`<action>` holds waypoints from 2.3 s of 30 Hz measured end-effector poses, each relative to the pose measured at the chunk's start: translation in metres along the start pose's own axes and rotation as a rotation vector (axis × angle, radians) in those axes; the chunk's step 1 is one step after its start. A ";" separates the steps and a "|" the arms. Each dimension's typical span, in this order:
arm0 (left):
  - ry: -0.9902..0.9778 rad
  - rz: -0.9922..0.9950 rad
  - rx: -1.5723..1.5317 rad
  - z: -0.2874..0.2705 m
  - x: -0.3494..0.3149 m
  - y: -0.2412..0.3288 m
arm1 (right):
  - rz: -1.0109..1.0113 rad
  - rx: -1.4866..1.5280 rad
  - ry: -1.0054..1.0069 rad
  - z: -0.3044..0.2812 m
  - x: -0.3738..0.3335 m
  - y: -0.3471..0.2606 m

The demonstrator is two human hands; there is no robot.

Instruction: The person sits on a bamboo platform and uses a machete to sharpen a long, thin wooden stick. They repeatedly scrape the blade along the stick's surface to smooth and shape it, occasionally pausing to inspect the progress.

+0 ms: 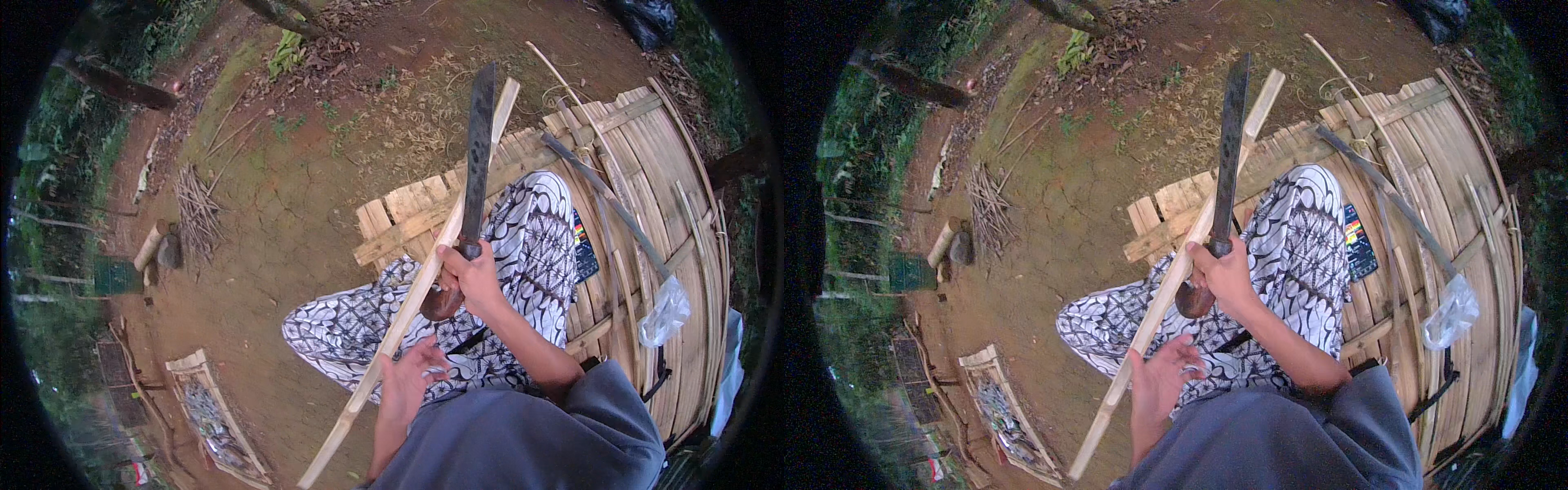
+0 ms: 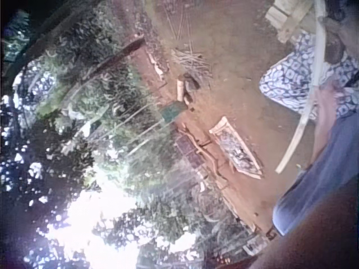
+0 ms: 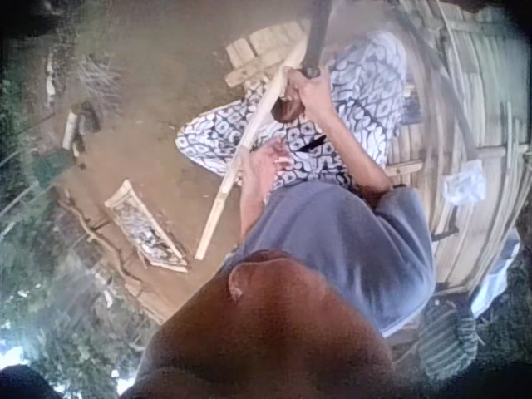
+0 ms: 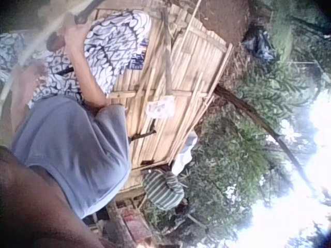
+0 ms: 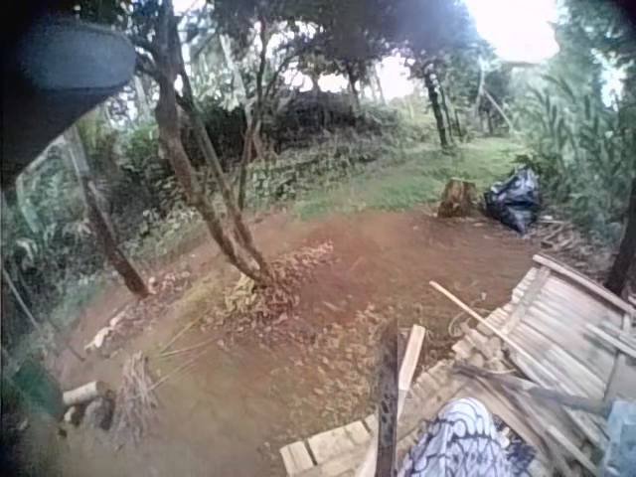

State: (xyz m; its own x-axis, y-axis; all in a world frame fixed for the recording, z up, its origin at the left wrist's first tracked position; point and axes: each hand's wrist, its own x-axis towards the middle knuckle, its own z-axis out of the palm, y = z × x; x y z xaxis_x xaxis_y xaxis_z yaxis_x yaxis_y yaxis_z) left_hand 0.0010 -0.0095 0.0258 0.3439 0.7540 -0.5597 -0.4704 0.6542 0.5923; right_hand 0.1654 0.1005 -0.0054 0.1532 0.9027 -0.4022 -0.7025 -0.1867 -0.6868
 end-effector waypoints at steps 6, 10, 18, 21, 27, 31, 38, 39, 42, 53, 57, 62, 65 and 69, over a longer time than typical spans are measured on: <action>0.296 0.509 0.855 -0.007 -0.022 0.019 | -0.050 -0.218 0.015 -0.013 0.001 0.014; 0.400 0.669 1.439 -0.056 0.015 0.022 | -0.161 -0.362 -0.082 -0.002 -0.006 0.017; 0.363 0.092 0.711 -0.060 0.019 -0.010 | -0.252 -0.841 -0.238 0.001 -0.024 -0.014; 0.524 0.223 0.742 -0.041 0.016 0.002 | -0.323 -0.978 -0.414 -0.005 -0.045 -0.012; 0.492 0.082 0.312 -0.036 0.005 0.024 | -0.813 -1.565 -0.585 -0.026 -0.070 -0.010; 0.447 -0.016 0.173 -0.014 -0.009 0.035 | -0.835 -1.797 -0.602 -0.033 -0.063 -0.038; 0.299 0.086 0.263 -0.011 0.003 0.040 | -0.610 -1.669 -0.538 -0.041 -0.069 -0.035; 0.401 0.067 0.270 -0.004 0.004 0.038 | -0.584 -1.628 -0.581 -0.038 -0.076 -0.027; 0.619 0.001 0.324 0.002 0.007 0.023 | -0.721 -1.687 -0.645 -0.036 -0.078 -0.033; 0.309 0.086 0.217 -0.010 0.002 0.041 | -0.647 -1.609 -0.546 -0.029 -0.066 -0.029; 1.027 0.142 0.128 0.018 0.003 0.029 | -0.893 -1.669 -0.613 -0.034 -0.058 -0.030; 0.421 0.058 0.273 -0.014 -0.032 0.030 | -0.639 -1.541 -0.119 -0.037 0.000 -0.071; 0.419 0.077 0.270 -0.007 -0.027 0.035 | -0.597 -1.540 -0.177 -0.026 -0.012 -0.061; 0.515 0.131 0.272 -0.003 -0.002 0.045 | -0.656 -1.539 -0.602 -0.018 -0.060 -0.016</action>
State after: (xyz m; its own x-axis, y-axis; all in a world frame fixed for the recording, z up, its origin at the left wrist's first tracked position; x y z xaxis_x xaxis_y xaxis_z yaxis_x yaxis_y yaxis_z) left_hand -0.0231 0.0178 0.0519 -0.1734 0.7476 -0.6411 -0.2339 0.6011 0.7642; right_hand 0.1799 0.0425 0.0181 -0.3858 0.9089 0.1584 0.6406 0.3874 -0.6629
